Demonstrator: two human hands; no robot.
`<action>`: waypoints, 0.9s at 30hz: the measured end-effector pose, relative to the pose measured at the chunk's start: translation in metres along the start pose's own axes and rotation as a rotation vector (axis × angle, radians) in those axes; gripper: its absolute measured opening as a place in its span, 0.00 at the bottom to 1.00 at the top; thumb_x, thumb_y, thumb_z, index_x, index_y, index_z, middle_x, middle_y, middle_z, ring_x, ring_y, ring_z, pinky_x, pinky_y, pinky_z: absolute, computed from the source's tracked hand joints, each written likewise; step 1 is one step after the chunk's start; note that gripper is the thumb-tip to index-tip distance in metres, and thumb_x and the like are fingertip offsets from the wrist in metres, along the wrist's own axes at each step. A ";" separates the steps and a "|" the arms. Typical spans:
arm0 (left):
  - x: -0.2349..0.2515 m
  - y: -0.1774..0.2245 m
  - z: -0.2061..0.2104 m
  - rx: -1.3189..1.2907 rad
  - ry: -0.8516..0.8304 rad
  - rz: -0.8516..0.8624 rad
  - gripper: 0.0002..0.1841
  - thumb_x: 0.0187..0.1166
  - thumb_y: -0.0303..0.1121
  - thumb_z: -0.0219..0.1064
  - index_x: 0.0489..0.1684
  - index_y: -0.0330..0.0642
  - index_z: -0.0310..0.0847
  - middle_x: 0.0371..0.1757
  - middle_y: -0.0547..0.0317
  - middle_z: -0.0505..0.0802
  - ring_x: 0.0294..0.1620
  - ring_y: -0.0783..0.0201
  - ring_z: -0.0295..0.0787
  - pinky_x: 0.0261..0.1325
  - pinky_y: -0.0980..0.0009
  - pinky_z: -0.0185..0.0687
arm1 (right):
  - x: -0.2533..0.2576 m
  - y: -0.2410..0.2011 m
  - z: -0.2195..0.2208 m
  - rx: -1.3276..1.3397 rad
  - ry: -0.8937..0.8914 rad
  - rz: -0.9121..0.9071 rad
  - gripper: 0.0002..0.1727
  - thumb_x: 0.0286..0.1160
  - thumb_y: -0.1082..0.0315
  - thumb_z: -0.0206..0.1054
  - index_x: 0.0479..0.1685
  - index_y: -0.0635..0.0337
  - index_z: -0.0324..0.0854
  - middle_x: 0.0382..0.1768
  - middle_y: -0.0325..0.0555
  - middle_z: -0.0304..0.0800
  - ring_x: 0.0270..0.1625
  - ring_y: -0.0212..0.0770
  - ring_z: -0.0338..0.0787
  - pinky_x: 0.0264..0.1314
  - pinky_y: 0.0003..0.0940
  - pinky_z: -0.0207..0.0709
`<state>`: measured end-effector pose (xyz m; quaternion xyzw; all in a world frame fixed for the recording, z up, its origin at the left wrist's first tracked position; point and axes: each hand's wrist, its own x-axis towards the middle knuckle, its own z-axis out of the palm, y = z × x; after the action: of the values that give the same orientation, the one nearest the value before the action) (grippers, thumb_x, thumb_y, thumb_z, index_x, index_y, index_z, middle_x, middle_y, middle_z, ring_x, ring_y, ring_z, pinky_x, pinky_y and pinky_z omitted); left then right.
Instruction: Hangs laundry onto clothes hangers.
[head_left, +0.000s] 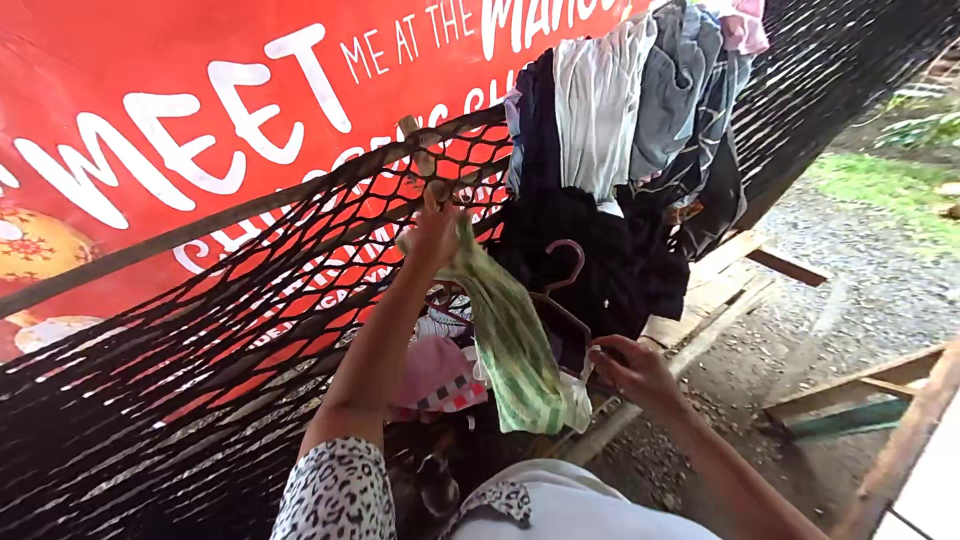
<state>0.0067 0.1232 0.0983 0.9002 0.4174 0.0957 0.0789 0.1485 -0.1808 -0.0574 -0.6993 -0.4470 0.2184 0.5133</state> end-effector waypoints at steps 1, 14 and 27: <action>-0.001 -0.007 0.010 -0.009 -0.098 0.019 0.35 0.77 0.35 0.74 0.85 0.34 0.66 0.88 0.24 0.60 0.76 0.24 0.74 0.69 0.31 0.75 | -0.001 0.000 -0.002 -0.002 0.001 -0.001 0.14 0.79 0.67 0.64 0.51 0.71 0.85 0.29 0.42 0.86 0.25 0.26 0.81 0.32 0.26 0.79; -0.084 0.006 0.055 -0.225 0.322 0.422 0.18 0.76 0.43 0.75 0.32 0.31 0.90 0.39 0.39 0.92 0.49 0.39 0.91 0.55 0.43 0.85 | 0.008 -0.013 0.004 -0.206 0.130 -0.041 0.15 0.83 0.66 0.64 0.55 0.71 0.85 0.34 0.56 0.91 0.30 0.44 0.88 0.38 0.45 0.83; -0.095 0.026 0.078 -0.180 0.488 0.578 0.13 0.72 0.34 0.75 0.49 0.38 0.93 0.54 0.42 0.93 0.61 0.41 0.88 0.67 0.42 0.78 | 0.022 -0.038 0.018 -0.348 0.086 -0.112 0.15 0.84 0.66 0.63 0.55 0.68 0.88 0.41 0.60 0.94 0.41 0.56 0.93 0.48 0.57 0.84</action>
<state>-0.0153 0.0288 0.0184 0.9209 0.1431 0.3616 0.0255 0.1304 -0.1496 -0.0263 -0.7602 -0.4939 0.0787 0.4147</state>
